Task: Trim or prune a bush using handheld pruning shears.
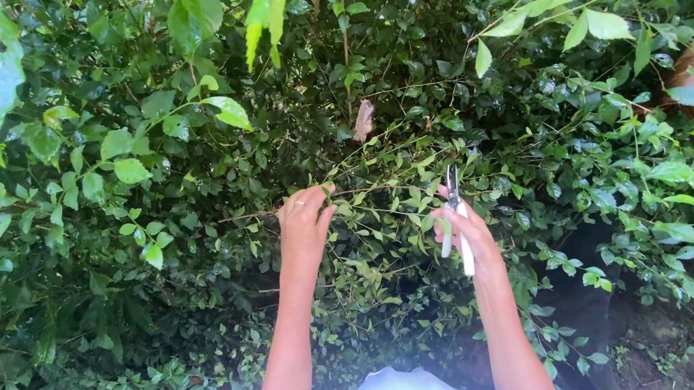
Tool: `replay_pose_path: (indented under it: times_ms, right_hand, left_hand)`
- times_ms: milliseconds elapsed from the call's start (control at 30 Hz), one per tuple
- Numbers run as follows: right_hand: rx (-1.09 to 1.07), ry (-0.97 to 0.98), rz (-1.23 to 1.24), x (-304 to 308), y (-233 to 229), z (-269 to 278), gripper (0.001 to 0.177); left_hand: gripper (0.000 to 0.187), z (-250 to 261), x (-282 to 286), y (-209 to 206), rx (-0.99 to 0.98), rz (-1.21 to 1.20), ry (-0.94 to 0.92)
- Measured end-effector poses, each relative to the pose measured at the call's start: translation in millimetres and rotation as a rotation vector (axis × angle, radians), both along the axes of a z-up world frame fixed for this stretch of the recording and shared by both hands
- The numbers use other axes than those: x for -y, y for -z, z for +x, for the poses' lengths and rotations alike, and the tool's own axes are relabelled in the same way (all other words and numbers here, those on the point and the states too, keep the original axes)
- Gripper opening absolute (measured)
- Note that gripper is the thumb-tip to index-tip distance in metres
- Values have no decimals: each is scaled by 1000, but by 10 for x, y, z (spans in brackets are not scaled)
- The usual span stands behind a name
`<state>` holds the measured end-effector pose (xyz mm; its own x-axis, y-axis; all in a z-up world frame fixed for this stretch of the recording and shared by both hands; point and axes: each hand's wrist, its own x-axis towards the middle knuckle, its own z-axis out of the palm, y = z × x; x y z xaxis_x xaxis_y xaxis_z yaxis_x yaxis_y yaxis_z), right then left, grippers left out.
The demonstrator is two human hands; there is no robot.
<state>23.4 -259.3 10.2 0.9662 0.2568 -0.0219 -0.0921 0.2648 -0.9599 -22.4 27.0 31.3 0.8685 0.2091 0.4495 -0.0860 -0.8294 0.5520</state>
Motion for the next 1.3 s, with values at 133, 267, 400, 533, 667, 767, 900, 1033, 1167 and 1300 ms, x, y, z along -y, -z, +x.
replay_pose_path:
  times_ms: [133,267,400,533,667,767,900,1033,1167,1300]
  right_hand:
    - [-7,-10,-10,38,84,-1,69]
    - [-40,39,16,53,242,59,72]
    - [-41,55,1,27,29,-87,71]
    - [-29,67,10,2,0,-108,66]
    - [-40,73,3,-14,-6,-111,69]
    - [-41,75,-1,-21,-16,-115,69]
    - [-52,55,-3,-32,-20,-118,69]
    - [-55,60,11,-37,46,-90,70]
    - [-55,64,4,-58,20,-89,69]
    - [-56,20,-5,-45,-59,-104,71]
  left_hand:
    - [29,225,-27,232,102,102,-7]
    - [19,334,-56,319,180,146,-58]
    - [16,327,-12,204,236,124,-97]
    - [17,471,-71,394,192,134,-140]
    - [15,486,-67,379,187,133,-161]
    - [16,489,-79,392,163,136,-174]
    - [13,575,-140,562,139,148,-177]
    - [6,565,-169,527,132,127,-138]
    - [8,399,-54,131,132,84,-90]
    - [13,557,-208,490,58,154,-92]
